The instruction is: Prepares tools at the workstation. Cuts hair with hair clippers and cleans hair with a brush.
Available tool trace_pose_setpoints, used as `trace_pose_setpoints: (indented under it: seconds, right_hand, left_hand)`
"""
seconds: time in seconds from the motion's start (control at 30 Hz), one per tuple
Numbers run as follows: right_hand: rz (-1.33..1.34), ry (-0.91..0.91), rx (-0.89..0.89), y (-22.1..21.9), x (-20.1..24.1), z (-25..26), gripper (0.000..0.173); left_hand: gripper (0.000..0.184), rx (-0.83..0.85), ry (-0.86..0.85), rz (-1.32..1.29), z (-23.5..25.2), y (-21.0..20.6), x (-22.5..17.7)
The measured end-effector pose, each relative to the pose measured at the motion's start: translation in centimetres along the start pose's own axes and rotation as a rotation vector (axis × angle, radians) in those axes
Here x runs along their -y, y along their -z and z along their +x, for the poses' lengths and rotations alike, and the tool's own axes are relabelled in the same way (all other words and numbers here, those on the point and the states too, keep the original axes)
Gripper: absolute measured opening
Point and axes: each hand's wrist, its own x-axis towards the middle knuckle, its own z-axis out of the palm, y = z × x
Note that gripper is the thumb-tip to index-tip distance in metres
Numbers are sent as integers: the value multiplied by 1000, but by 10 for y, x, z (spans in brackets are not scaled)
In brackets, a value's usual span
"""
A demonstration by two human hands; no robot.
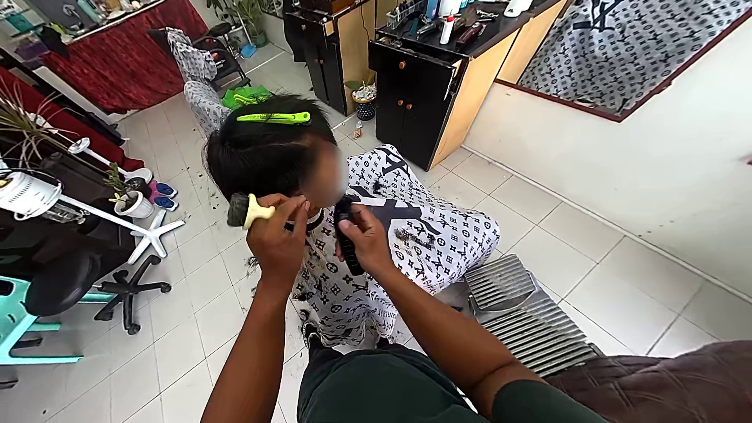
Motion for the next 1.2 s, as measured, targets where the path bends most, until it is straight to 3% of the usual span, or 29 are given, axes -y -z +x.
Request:
trace_pose_setpoints:
  seconds: [0.13,0.27,0.47,1.2]
  right_hand:
    - [-80,98,-33,-23,-10,11,40]
    - [-149,137,-66,-31,-17,19,37]
    - [-119,131,-84,-38,-21,26,29]
    - [-69,152,-30,-39,-24,28,28]
  left_hand:
    - [16,75,181,-9,-1,-4,16]
    - [15,132,270,-27,-1,-1,19]
    - [14,169,288,-5,-1,2,21]
    - [12,182,299,-6,-2,4,27]
